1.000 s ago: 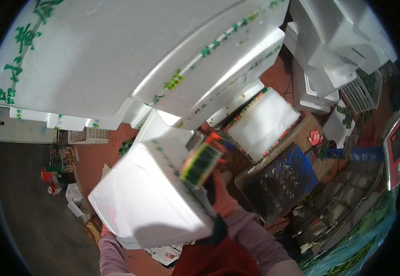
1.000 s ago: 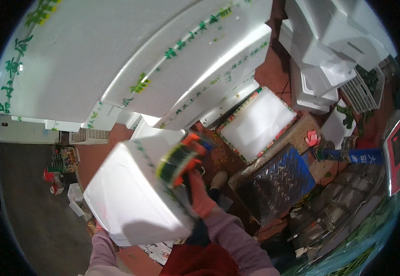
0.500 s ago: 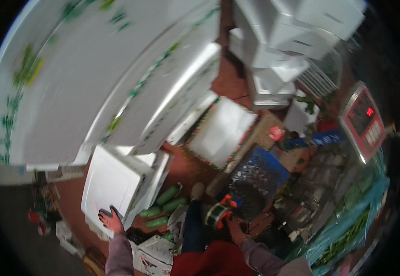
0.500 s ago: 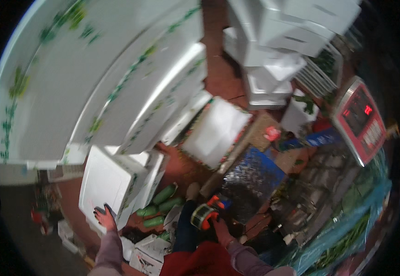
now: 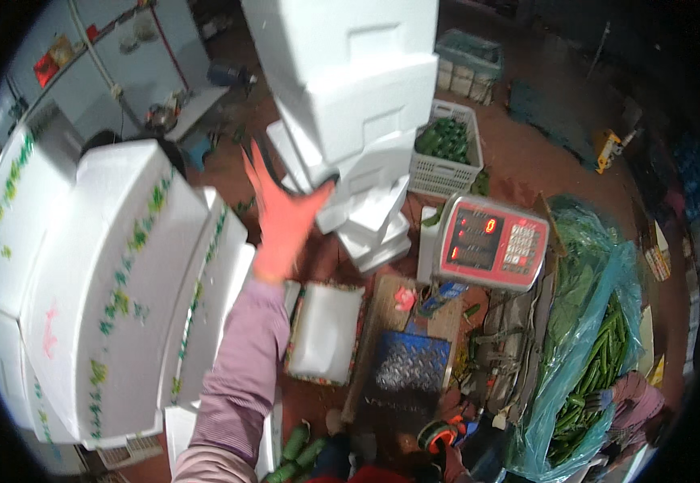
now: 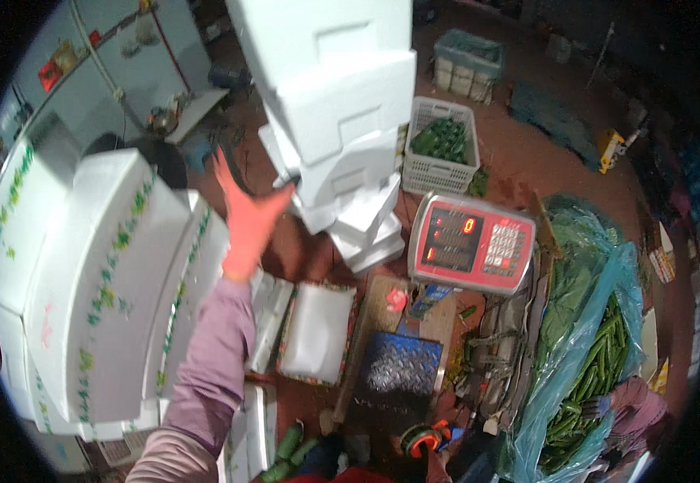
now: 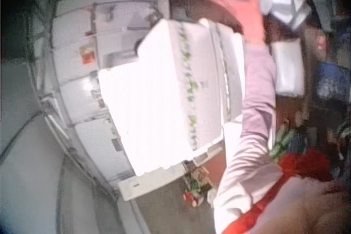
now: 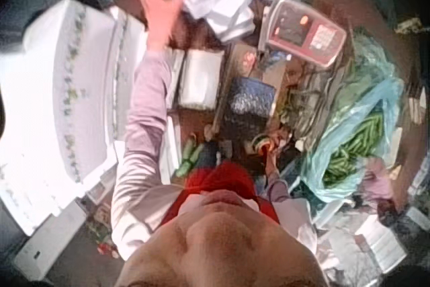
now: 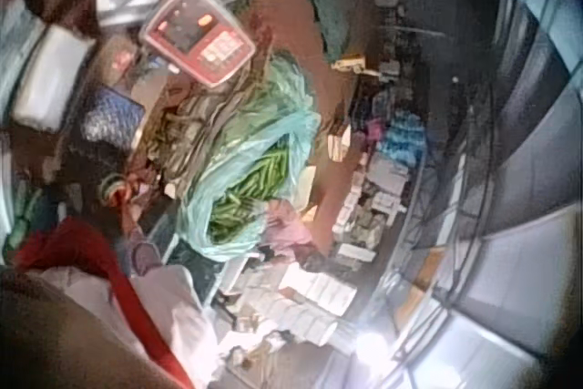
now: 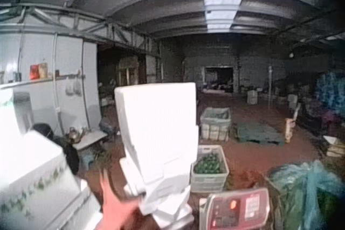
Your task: The person lines a white styrofoam box with newspaper, places cucumbers inside, and seals the box with tape. The person repeats this process for multiple boxes, arranging cucumbers neatly before closing each container.
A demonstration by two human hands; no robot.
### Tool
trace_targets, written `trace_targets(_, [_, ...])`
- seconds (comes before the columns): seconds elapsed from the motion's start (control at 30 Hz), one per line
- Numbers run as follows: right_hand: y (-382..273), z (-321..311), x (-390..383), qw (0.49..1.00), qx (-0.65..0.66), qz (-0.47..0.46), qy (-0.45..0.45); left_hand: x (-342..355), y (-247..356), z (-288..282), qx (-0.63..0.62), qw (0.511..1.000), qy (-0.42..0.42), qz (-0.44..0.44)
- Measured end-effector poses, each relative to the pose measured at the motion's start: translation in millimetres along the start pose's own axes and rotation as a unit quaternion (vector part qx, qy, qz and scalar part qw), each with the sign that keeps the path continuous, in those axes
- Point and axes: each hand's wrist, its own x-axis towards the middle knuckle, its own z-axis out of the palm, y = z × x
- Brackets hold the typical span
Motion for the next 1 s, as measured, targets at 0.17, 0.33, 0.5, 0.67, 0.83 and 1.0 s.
trace_targets(0.17, [-17.0,34.6,-24.4,0.993,0.117,0.02,-0.017,217.6,69.6,5.8,0.001,0.997,0.073,0.026])
trace_targets(0.33, [-16.7,49.6,-45.0,0.974,0.224,0.02,-0.019,286.7,77.5,12.1,0.095,0.986,-0.137,0.009])
trace_targets(0.5, [7.3,35.7,-64.4,0.953,0.303,0.022,-0.005,265.2,86.8,5.0,0.026,0.999,0.01,0.041])
trace_targets(0.67, [20.2,0.8,-49.9,0.975,0.204,-0.053,0.066,199.9,97.0,-79.6,-0.127,0.991,0.036,-0.02])
trace_targets(0.83, [-2.7,-28.6,-1.0,0.98,0.162,-0.108,0.036,42.4,102.2,-192.7,-0.12,0.991,0.049,-0.026])
trace_targets(1.0, [-45.3,-54.7,91.7,0.991,-0.075,-0.114,0.004,-115.1,103.7,-247.5,0.083,0.99,0.105,-0.033])
